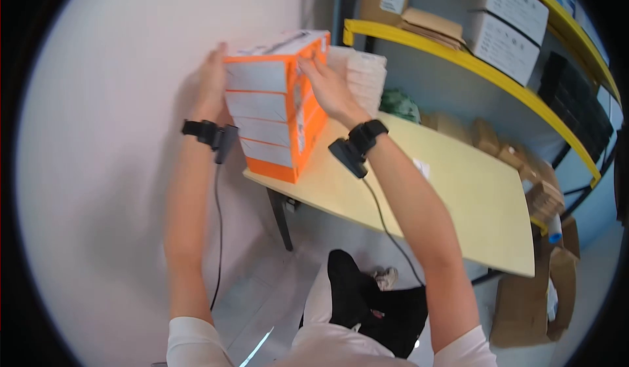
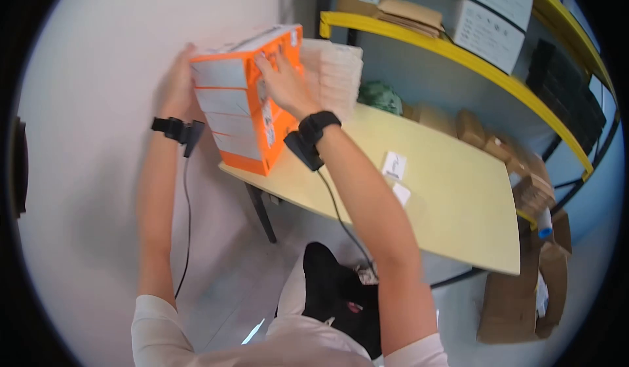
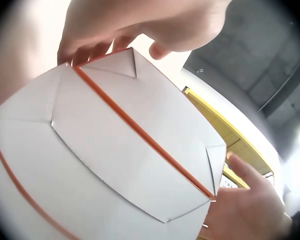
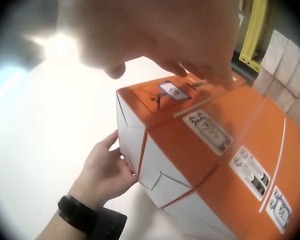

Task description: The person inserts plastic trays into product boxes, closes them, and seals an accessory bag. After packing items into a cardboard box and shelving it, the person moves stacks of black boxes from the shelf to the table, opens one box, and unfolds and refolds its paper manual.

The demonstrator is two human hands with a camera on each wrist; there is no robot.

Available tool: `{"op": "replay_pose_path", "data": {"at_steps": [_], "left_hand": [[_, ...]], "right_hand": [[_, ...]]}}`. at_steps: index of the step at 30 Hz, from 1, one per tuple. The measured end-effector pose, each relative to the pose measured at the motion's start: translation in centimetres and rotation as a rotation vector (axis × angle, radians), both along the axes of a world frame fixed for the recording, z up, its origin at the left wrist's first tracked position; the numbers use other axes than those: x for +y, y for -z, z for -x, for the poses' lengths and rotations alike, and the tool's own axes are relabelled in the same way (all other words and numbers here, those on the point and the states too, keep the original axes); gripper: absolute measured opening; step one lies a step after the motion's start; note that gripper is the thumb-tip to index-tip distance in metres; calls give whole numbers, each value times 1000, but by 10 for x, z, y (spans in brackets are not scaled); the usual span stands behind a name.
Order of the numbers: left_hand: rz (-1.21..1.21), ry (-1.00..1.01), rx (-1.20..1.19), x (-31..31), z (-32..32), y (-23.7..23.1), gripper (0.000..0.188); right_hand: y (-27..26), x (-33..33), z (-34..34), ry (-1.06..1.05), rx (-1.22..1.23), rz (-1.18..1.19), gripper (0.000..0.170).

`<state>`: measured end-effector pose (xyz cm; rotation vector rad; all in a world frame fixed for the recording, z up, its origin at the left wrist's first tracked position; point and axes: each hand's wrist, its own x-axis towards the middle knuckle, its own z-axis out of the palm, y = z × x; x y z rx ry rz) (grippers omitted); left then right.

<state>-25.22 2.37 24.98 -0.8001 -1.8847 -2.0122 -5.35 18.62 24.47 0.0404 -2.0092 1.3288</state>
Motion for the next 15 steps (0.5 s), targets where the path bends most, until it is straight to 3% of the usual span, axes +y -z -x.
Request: {"op": "replay_pose_path", "data": {"at_steps": [1,3,4,6,8,10,11,13,15], "left_hand": [[-36,-15,66,-8,-13,-2,46],[-289,40,205,-16,-44,9,37],[-268,32,288,-22,-75,15,32],[-167,53,361,-34,-125,53,26],[58,124,390,-36,-162,106,23],[250,260,416,-19,-200,144,19],[303,354,399,-4,-218,157,17],[370,479,367,31,-244,183,17],[407,562,436,62,-267,193,21]], "right_hand": [[8,14,-10,33,-20,21,54],[20,56,-42,250,95,-566,42],[27,73,-68,278,72,-560,42],[39,106,-131,392,-351,-651,34],[75,150,-183,487,-579,-754,35],[115,175,-226,665,-813,-665,47],[130,180,-238,676,-820,-663,47],[156,186,-257,695,-1097,-515,61],[176,186,-259,714,-1090,-518,65]]}}
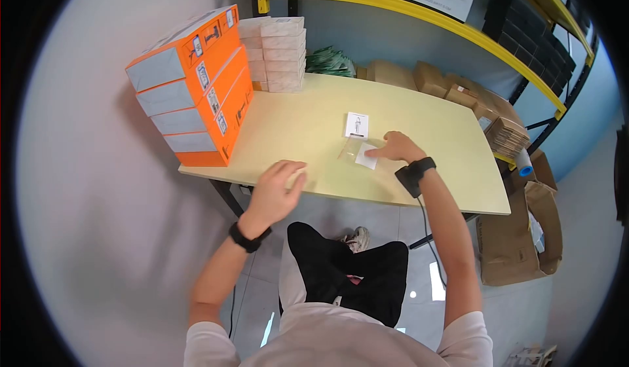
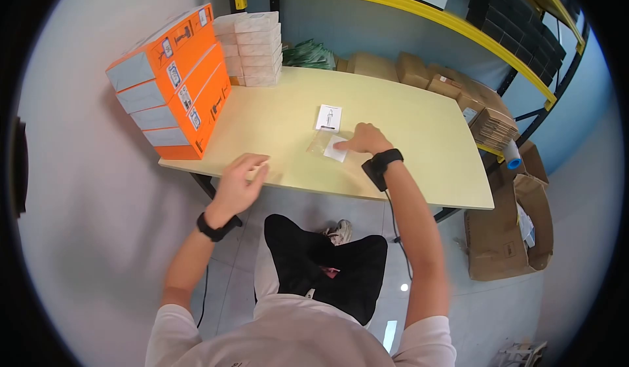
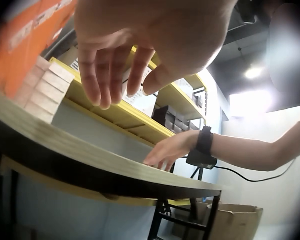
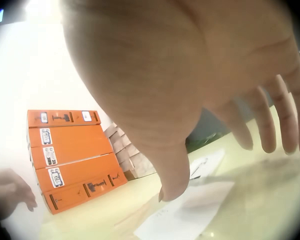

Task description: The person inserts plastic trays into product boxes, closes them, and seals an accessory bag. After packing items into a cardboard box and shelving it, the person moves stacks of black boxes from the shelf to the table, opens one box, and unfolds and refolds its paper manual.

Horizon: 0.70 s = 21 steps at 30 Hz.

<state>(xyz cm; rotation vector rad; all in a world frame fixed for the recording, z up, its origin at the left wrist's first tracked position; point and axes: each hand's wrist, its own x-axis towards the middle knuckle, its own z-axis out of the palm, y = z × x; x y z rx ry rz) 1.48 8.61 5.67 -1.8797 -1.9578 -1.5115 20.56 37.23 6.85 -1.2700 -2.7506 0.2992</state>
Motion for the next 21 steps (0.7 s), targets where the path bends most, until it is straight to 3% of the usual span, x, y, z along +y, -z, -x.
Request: {"op": "replay_pose_path", "data": {"at_steps": [2,4,5,7,8,9,10,11,12,14,16,21], "left_hand": [[51,23,21,29,-17,8,24],[100,39,37,48,-27,7,26],[224,9,-7,54,-31,6,30],[341,-23,-50,59,-36,2,33],[368,-57,-129,57,-38,0,36],[398,-91,-210,55,-40,0,39],[398,-94,-211,55,-39,5,39],[219,-167,-172,56,-36,15,41],[42,-240,-133,57,-32,22,44],[-36,-210,-189,57,-22,24,41],[303,364,-751,48,-11,12,35],[340,288,-734,46,0,6,26]], "right_hand": [[8,1,-4,14,5,-2,71],[6,3,-5,-38,23,168,68],[4,-1,-5,-38,25,169,68],[-1,-11,-7,-168,57,359,51],[-1,-15,-9,-170,58,354,51],[1,-21,-10,-283,231,466,40],[4,-28,-11,-396,403,577,30],[-13,-46,-13,-390,460,692,14],[-21,-52,-15,-394,459,697,14],[-26,-59,-14,-407,499,877,13],[-24,-59,-11,-420,555,880,13],[-19,-55,-1,-429,645,822,17]]}}
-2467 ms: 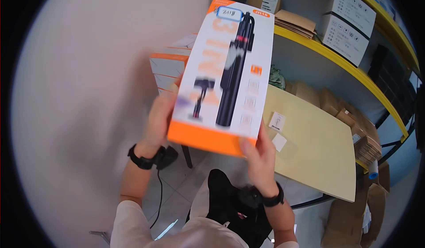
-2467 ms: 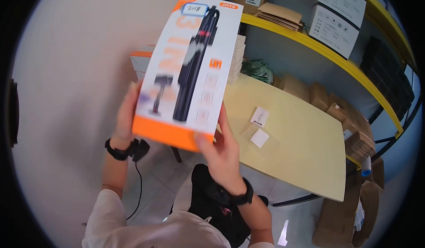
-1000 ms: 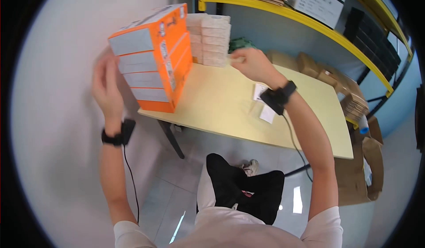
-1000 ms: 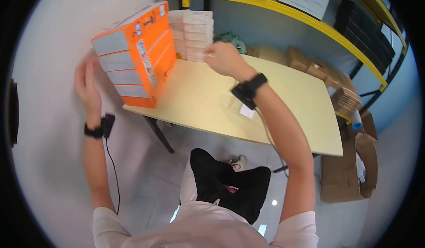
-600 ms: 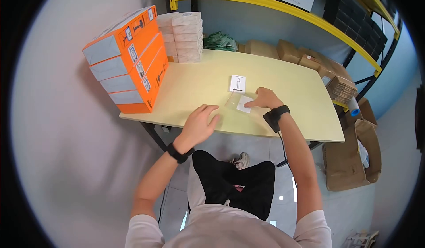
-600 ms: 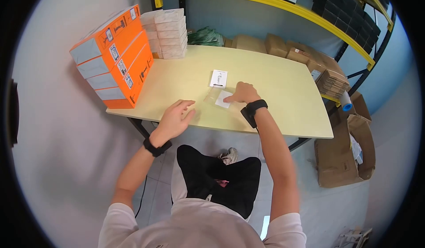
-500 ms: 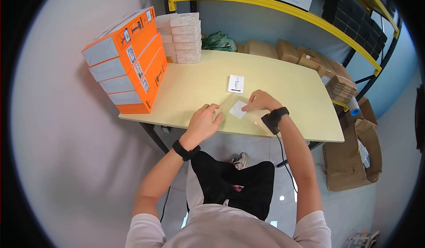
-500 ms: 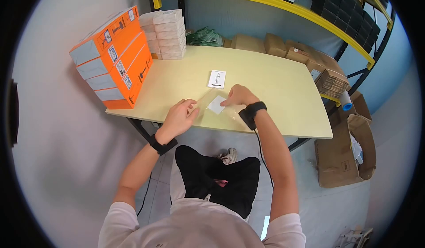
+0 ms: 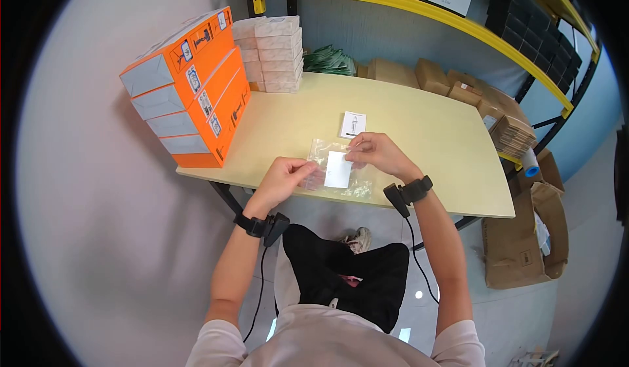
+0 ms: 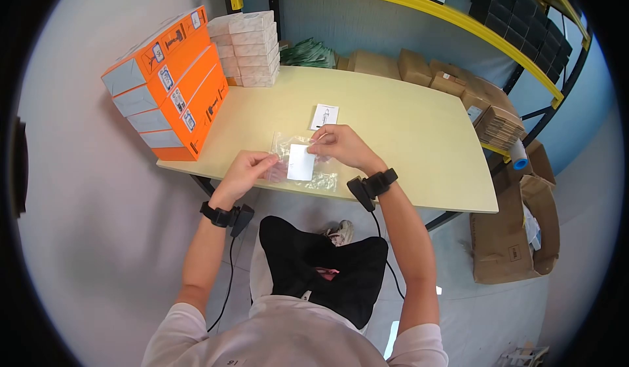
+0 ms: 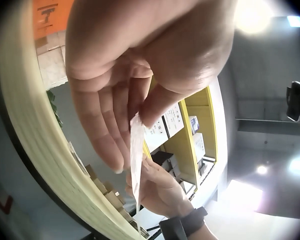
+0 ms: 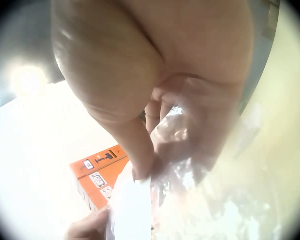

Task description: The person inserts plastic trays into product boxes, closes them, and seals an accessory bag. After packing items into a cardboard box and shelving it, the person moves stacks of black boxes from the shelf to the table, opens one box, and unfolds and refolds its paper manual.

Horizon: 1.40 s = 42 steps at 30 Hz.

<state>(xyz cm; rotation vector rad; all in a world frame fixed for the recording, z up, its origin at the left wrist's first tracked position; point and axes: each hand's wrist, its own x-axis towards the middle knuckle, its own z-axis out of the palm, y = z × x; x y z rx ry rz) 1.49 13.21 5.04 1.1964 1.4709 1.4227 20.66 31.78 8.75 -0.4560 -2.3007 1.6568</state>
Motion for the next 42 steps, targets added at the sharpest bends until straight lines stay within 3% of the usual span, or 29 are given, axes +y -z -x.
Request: {"op": "replay_pose_path", "data": {"at_steps": [2,4,6,9,13,23,26,29,31,32,34,37,39,41,42], "left_hand": [[-42,-33,32,1,6,3,26],[-41,-189,-166,2,12,7,24],[-69,-257,-228,9,22,21,23],[-171,-404,-349,16,20,22,20],[-337,-504,-436,22,28,28,19],[-325,-482,-419,22,19,25,23],[-337,-427,-368,22,23,31,26],[-308,-357,-360,20,22,27,30],[-308,-266,-408,19,19,25,31],[-306,-267,-413,20,15,23,31],[-252,-244,-390,26,4,21,30],[-213,-218,-273,45,-18,31,27],[-221,-204,-329,51,-38,21,22],[-184,-220,-245,59,-47,16,20],[-176,-214,-245,62,-50,13,20]], "right_hand": [[-1,2,4,126,37,-6,25],[12,30,19,420,-123,-68,40],[18,60,35,595,-511,-335,53],[25,64,54,681,-556,-406,59],[29,77,78,583,-649,-584,60],[48,77,85,675,-436,-528,64],[55,87,77,540,-426,-429,66],[54,81,61,373,-360,-357,53],[45,55,35,364,-5,199,40],[41,42,23,365,-10,200,40],[34,17,-2,367,137,421,33],[37,-2,-34,442,101,257,37],[46,-4,-49,483,53,134,41],[56,-4,-59,511,-17,-267,48],[59,-7,-62,518,-19,-261,48]]}}
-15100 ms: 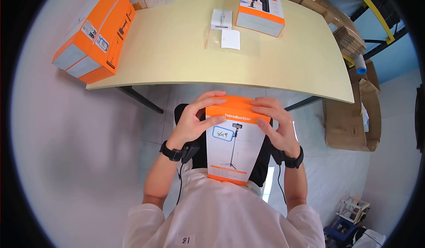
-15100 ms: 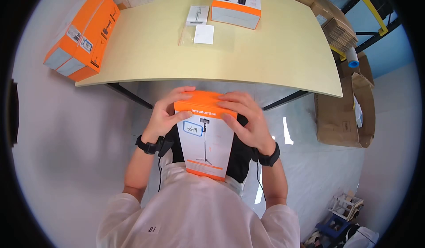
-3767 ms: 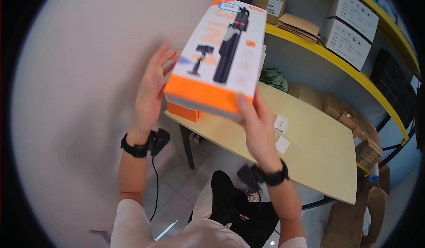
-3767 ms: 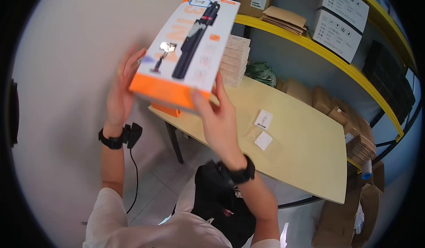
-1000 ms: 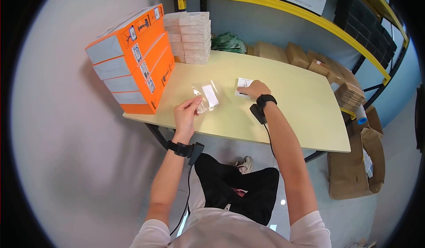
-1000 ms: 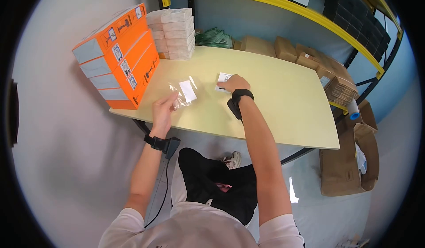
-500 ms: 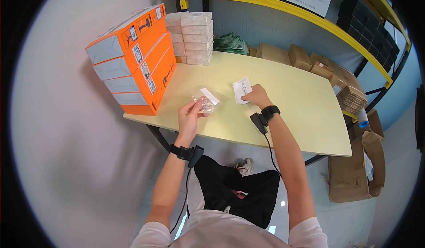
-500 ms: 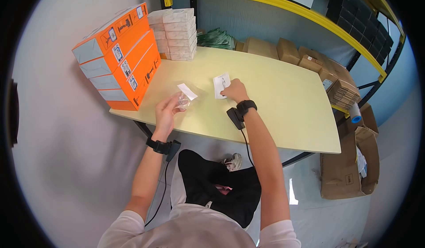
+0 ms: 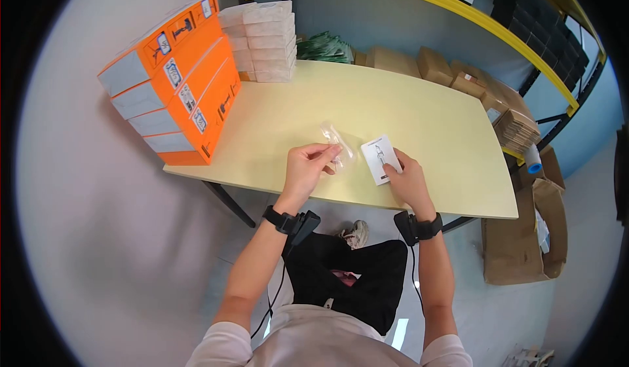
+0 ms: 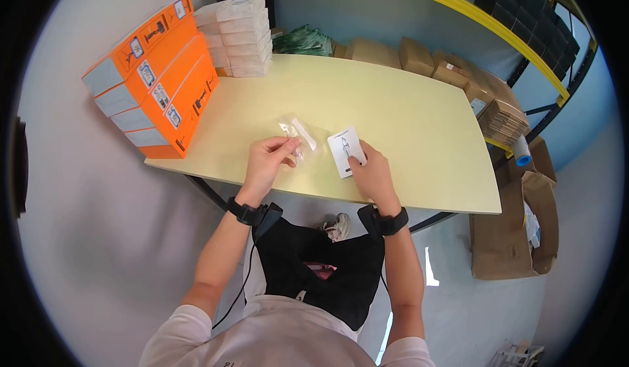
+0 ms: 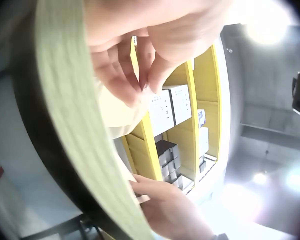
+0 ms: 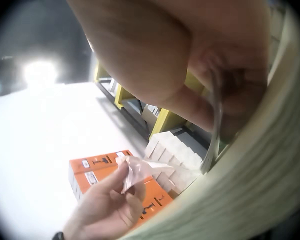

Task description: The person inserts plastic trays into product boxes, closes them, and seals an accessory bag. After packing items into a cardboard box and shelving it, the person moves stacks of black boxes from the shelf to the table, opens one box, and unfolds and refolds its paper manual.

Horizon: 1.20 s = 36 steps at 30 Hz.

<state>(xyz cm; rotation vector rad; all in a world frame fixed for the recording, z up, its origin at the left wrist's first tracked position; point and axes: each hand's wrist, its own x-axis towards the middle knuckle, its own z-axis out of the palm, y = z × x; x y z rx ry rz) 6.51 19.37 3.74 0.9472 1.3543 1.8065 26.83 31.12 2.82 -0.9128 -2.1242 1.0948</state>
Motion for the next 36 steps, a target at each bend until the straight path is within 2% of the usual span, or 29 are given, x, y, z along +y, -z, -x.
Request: {"op": "replay_pose_path", "data": {"at_steps": [2,3,5,6,7,9,13,17,18,24,27,31,34,36], "left_hand": [[-22,11,31,3,-4,-2,17],[-16,14,28,4,-5,3,17],[19,12,76,9,-4,12,15],[21,14,77,9,-5,13,15],[-4,16,76,8,-6,13,15],[-17,21,73,2,-8,12,14],[-39,88,8,1,-10,8,15],[-144,215,-23,1,-12,10,19],[-170,266,62,2,-8,11,21],[-134,207,-15,1,-9,15,18],[-157,212,-11,1,-6,18,15],[-119,186,57,0,-4,14,13],[-128,159,79,0,-5,14,11],[-136,174,108,0,-4,13,11]], "right_hand": [[5,-9,2,437,-325,-712,45],[-2,-17,5,438,-329,-707,45],[-23,-32,16,362,-35,-820,36],[-28,-41,22,215,86,-730,28],[-31,-48,28,220,85,-721,28],[-34,-61,40,-25,138,-540,28],[-28,-60,54,27,139,-520,27],[-34,-56,53,21,109,-677,27],[-32,-53,52,17,99,-719,27],[-35,-54,53,-25,-4,-775,28],[-41,-65,56,51,14,-802,28],[-34,-61,56,28,59,-805,29],[-33,-59,53,14,37,-700,26],[-33,-54,50,-10,36,-494,18]]}}
